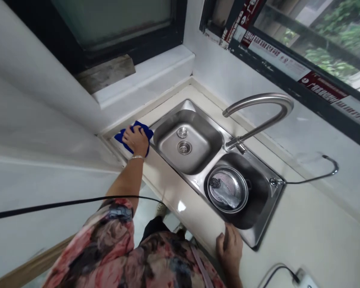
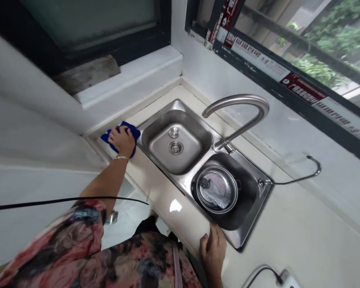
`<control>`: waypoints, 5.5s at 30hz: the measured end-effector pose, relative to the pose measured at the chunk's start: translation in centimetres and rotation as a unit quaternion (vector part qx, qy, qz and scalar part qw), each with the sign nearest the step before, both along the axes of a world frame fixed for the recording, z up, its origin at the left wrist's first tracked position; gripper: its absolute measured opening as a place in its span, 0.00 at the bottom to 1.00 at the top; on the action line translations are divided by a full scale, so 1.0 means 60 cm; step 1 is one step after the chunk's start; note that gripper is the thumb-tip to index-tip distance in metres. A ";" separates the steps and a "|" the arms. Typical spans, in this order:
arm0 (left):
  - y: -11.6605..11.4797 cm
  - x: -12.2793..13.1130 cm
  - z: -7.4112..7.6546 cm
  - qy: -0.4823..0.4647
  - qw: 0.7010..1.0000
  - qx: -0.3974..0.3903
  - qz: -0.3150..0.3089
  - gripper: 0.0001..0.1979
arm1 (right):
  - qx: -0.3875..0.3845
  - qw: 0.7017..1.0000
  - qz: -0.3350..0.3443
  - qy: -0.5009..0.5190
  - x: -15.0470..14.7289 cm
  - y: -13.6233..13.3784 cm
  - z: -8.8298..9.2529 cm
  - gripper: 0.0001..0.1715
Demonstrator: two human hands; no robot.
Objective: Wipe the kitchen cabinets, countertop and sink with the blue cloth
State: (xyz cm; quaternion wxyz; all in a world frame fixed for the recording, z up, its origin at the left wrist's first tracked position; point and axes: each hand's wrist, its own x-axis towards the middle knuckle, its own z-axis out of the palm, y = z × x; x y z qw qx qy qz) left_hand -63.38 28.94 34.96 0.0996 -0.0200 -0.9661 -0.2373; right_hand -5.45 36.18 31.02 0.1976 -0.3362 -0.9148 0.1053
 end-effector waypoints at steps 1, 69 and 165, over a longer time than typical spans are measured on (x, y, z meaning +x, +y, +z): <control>0.002 -0.015 0.001 0.001 1.000 0.002 0.009 0.18 | -0.002 1.000 -0.005 -0.003 0.000 -0.001 0.001 0.24; -0.035 0.220 0.010 -0.067 0.978 -0.134 -0.143 0.20 | -0.010 1.000 -0.006 -0.008 -0.022 0.001 0.016 0.27; -0.023 0.568 0.006 -0.026 0.749 -0.109 -0.653 0.13 | -0.062 0.996 -0.020 0.064 -0.030 0.005 0.017 0.30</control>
